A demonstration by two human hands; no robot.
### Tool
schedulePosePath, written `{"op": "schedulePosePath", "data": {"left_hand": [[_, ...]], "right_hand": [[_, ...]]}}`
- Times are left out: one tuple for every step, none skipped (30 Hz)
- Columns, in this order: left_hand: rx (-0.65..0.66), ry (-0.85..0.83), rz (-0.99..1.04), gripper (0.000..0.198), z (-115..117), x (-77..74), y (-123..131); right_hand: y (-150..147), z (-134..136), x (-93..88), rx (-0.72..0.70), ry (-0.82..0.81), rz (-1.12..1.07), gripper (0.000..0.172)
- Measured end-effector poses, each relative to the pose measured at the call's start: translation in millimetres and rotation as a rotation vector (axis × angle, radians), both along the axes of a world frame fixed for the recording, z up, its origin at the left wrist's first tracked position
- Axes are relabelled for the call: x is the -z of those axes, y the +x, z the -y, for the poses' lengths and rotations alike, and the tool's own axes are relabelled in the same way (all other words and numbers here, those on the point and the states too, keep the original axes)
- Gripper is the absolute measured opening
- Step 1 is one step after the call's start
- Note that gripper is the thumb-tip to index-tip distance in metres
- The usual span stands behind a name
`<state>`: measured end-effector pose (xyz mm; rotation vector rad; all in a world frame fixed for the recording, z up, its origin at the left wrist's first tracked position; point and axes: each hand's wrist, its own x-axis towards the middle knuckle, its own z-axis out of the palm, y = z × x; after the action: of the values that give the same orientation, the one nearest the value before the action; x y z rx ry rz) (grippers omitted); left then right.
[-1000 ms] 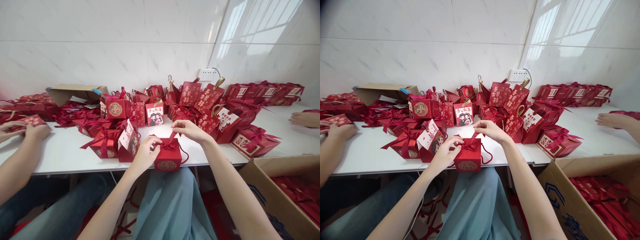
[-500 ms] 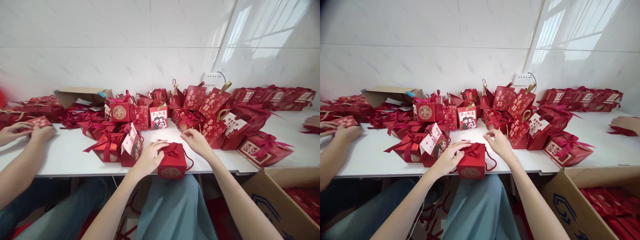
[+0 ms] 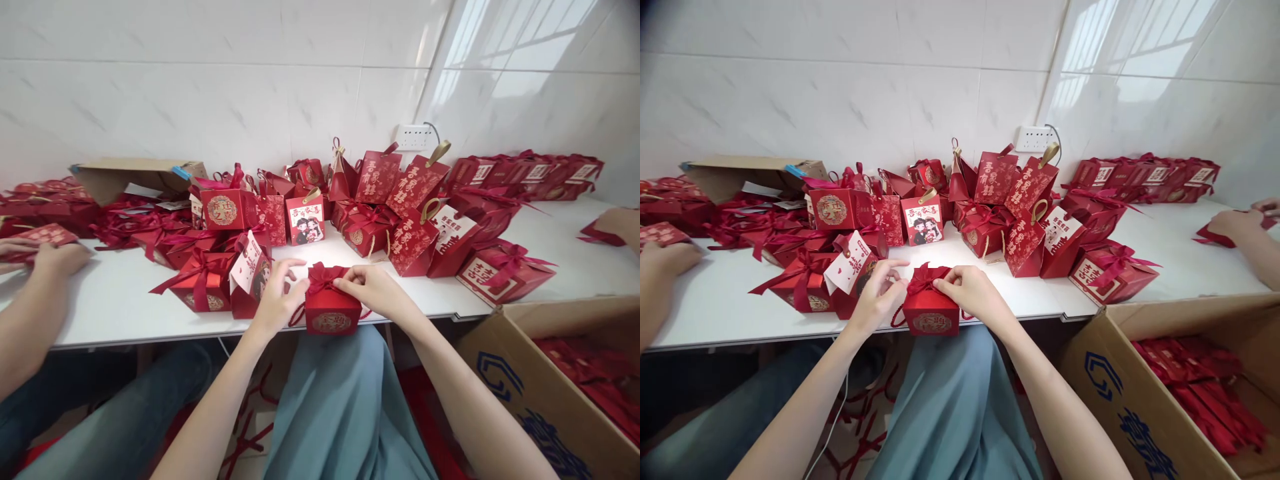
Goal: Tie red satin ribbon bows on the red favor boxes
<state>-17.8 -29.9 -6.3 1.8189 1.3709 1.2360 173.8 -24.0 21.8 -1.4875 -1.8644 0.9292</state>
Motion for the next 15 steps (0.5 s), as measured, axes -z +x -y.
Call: {"op": "schedulePosePath", "data": {"left_hand": [[-0.036,-0.047,0.016,0.022,2.1,0.2,0.0],[-0.04,-0.104,0.013,0.024,3.9,0.0,0.5],[-0.02,-0.157,-0.005,0.03,5.2,-0.3,1.4],[0.008,-0.194,-0.028,0.035,5.9,-0.9,2.5],[0.027,-0.209,-0.048,0.036,6.0,-1.6,3.8],[0.031,-0.205,-0.061,0.036,5.6,-2.4,5.2],[0.031,-0.193,-0.067,0.035,4.8,-3.0,6.4],[0.039,-0.181,-0.065,0.033,3.6,-3.6,7.4],[0.052,-0.174,-0.057,0.032,2.4,-4.0,8.1],[0.067,-0.174,-0.046,0.031,1.1,-4.2,8.5],[0.081,-0.176,-0.035,0.031,0.0,-4.3,8.7],[0.091,-0.181,-0.026,0.031,-0.9,-4.2,8.6],[0.099,-0.188,-0.018,0.031,-1.5,-4.1,8.4],[0.105,-0.197,-0.014,0.031,-1.8,-4.0,8.2],[0.108,-0.205,-0.012,0.031,-2.0,-4.0,7.9]], "right_hand": [[1.1,-1.3,1.1,-0.001,-0.017,-0.037,0.027],[2.1,-2.3,2.0,-0.006,-0.033,-0.079,0.026],[2.9,-3.0,2.6,-0.013,-0.044,-0.122,0.025],[3.5,-3.5,3.0,-0.018,-0.052,-0.159,0.025],[3.8,-3.6,3.2,-0.018,-0.053,-0.187,0.024],[3.9,-3.5,3.2,-0.011,-0.048,-0.203,0.024],[4.0,-3.2,3.0,-0.005,-0.038,-0.207,0.023],[4.0,-2.9,2.8,0.002,-0.024,-0.202,0.023],[4.1,-2.6,2.5,0.006,-0.007,-0.192,0.022],[4.4,-2.3,2.3,0.007,0.011,-0.181,0.021],[4.9,-2.1,2.4,0.007,0.03,-0.171,0.02],[5.5,-2.1,2.6,0.007,0.049,-0.164,0.02],[6.1,-2.2,3.2,0.01,0.065,-0.162,0.019],[6.7,-2.3,3.9,0.014,0.076,-0.164,0.019],[7.3,-2.6,4.9,0.019,0.084,-0.169,0.018]]}}
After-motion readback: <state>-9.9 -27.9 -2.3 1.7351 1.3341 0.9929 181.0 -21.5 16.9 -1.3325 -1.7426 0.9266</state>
